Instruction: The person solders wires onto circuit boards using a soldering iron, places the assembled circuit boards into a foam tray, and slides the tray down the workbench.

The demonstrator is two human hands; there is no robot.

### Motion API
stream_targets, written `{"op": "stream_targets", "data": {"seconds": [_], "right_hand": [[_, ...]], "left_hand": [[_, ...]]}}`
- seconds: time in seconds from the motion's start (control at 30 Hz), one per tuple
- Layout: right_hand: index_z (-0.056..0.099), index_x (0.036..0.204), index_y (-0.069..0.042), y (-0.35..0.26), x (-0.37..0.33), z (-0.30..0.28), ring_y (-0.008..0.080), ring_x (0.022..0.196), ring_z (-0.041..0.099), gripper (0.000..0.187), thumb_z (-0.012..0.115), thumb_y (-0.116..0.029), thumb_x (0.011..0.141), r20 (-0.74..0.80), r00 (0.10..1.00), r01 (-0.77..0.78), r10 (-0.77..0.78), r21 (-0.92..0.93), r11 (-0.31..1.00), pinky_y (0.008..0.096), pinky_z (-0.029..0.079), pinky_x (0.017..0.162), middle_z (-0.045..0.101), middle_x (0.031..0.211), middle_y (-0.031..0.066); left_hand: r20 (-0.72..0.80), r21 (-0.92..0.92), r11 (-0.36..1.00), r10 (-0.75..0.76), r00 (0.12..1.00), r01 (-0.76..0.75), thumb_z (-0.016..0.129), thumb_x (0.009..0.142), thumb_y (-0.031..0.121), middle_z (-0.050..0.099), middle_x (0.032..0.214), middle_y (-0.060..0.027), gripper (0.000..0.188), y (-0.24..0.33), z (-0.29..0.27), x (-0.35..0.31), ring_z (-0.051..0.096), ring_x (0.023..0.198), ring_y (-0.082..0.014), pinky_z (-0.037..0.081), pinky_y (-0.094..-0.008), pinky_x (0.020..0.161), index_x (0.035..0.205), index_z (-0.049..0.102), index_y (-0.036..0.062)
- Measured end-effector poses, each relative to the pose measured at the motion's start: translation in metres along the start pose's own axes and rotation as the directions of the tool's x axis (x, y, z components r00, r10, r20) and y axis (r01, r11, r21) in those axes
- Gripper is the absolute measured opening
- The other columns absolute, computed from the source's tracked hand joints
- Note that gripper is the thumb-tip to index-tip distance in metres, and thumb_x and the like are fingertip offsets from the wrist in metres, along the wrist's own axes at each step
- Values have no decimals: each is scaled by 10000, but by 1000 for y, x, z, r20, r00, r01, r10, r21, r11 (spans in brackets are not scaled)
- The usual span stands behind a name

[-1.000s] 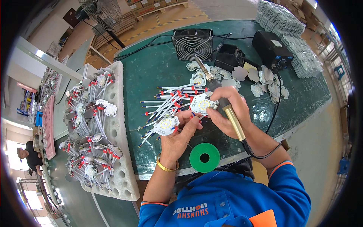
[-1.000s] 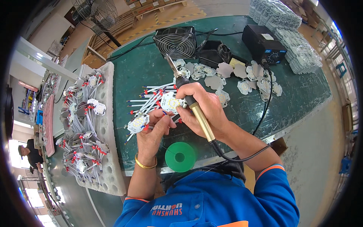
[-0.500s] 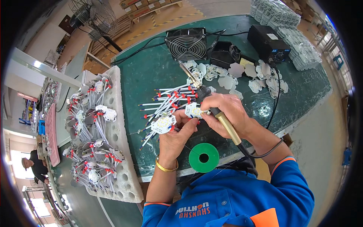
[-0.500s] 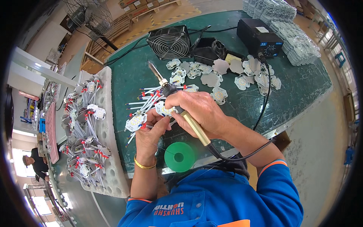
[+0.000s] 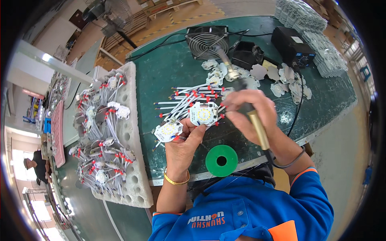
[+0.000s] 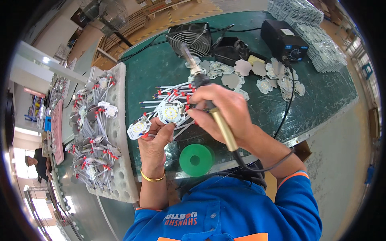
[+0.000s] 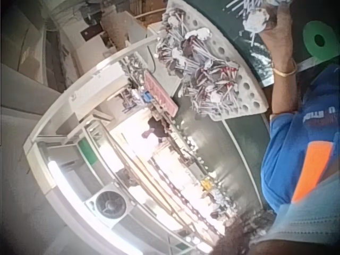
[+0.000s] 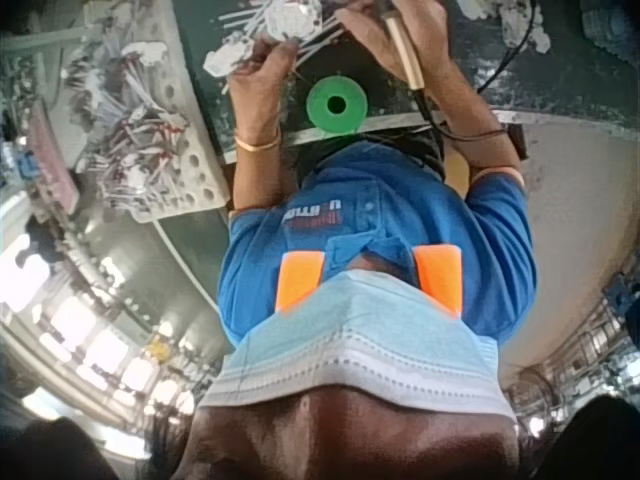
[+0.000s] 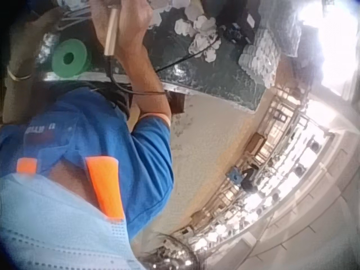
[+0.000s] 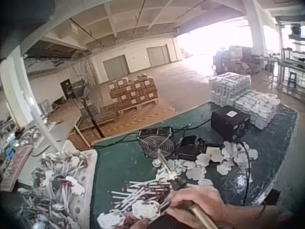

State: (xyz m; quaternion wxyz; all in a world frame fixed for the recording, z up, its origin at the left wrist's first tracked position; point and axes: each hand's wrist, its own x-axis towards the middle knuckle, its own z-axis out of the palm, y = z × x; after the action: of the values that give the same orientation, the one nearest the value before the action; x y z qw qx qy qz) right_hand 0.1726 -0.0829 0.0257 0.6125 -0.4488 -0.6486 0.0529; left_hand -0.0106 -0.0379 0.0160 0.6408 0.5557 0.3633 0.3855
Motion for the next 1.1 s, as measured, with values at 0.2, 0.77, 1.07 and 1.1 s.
{"op": "stream_targets", "data": {"seconds": [0.2,0.77,1.07,1.1], "right_hand": [[536,892,-25,-22,-15,-26,269,621,567,382,611,-379,770,225,973,28,-50,100,995,369,434,649,620,813,95],[640,804,-157,-39,-38,-30,150,458,391,346,598,-17,490,272,939,160,-210,194,968,331,352,599,375,560,-19],[660,775,-169,-40,-34,-29,142,456,385,361,591,-34,448,289,931,182,-224,164,970,317,335,585,362,562,-27],[662,770,-169,-40,-34,-29,140,455,384,355,591,-37,448,292,930,178,-221,166,970,315,331,584,362,562,-27]], "left_hand": [[-178,-66,995,65,982,-78,622,779,52,538,691,39,127,6,-6,-28,414,578,-13,303,-166,504,886,596,-11],[-161,-129,990,31,986,-52,608,774,31,559,693,18,84,1,-1,-44,449,608,-20,358,-168,549,845,591,-11],[-132,-135,989,37,991,-55,608,782,38,551,689,27,74,3,0,-44,441,602,-17,350,-167,543,841,591,-4],[-137,-138,989,30,990,-49,607,782,37,551,689,27,77,4,0,-44,443,602,-17,353,-167,544,845,591,-5]]}}
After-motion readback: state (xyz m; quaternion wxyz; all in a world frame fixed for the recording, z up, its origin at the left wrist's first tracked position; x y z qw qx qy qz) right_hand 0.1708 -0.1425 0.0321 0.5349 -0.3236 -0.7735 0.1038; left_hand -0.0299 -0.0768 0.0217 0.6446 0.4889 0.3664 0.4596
